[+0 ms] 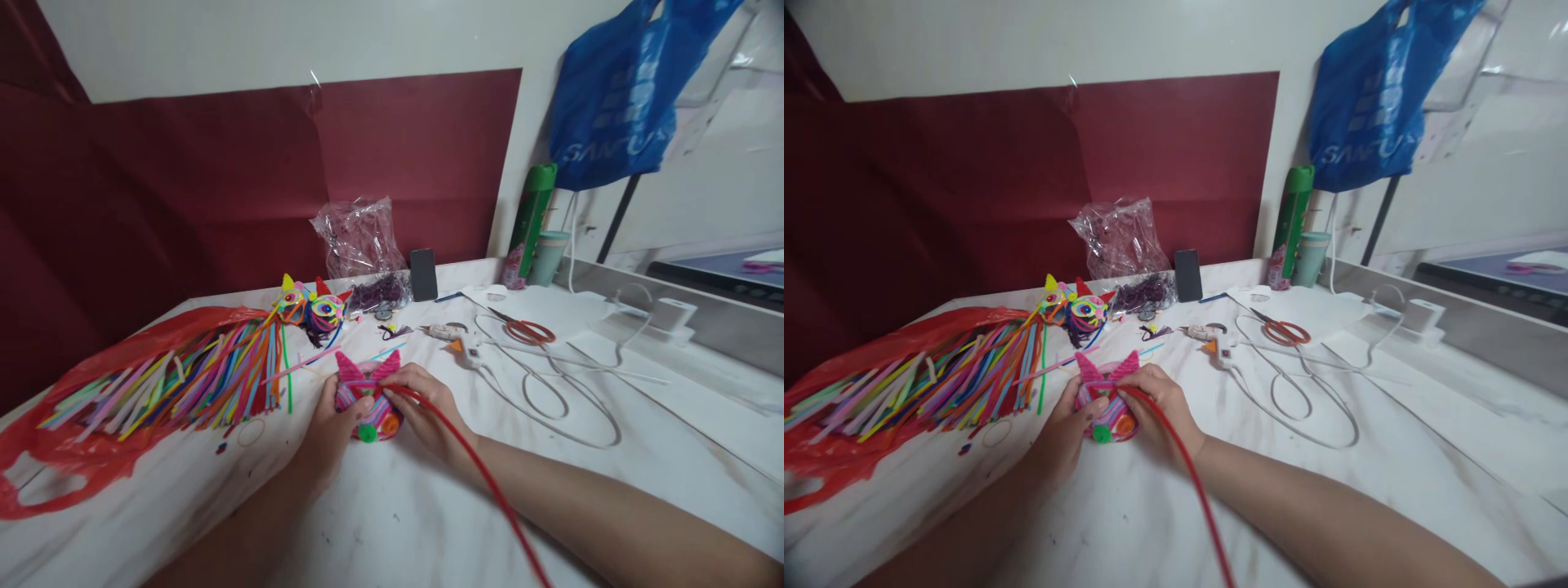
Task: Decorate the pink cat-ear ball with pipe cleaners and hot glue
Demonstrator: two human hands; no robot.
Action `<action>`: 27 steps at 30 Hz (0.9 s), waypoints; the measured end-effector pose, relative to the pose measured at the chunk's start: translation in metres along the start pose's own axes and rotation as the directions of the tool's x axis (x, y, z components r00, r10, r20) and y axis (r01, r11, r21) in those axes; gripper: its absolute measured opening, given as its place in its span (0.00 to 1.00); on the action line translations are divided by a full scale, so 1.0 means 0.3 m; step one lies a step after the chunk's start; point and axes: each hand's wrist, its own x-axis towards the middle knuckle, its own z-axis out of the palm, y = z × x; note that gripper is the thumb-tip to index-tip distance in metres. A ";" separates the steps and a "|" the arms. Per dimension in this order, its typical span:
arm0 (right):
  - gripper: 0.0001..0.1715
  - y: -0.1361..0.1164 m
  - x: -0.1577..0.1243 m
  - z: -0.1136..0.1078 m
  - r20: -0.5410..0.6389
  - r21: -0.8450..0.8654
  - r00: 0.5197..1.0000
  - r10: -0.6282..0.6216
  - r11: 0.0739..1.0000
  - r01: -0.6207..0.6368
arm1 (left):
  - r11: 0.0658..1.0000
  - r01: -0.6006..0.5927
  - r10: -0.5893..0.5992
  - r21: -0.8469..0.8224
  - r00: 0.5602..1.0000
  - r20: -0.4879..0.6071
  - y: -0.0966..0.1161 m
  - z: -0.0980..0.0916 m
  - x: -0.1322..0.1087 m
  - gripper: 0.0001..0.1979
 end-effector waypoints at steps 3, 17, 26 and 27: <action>0.09 0.002 0.003 -0.006 0.039 -0.091 0.995 -0.087 0.992 0.090 | 0.999 0.007 -0.007 0.048 1.000 -0.001 -0.004 -0.001 -0.001 0.26; 0.16 -0.032 0.023 -0.041 0.357 -0.647 0.880 -0.313 0.597 0.475 | 0.953 -0.123 0.177 0.277 0.968 -0.177 0.014 0.029 -0.003 0.34; 0.05 0.004 0.004 -0.018 0.053 -0.176 0.995 0.087 0.982 -0.076 | 0.999 -0.032 0.034 0.035 0.998 -0.058 0.006 -0.002 0.015 0.29; 0.05 0.002 0.003 -0.017 0.055 -0.167 0.994 0.090 0.983 -0.079 | 0.999 -0.033 0.034 0.029 0.998 -0.056 0.004 -0.004 0.016 0.29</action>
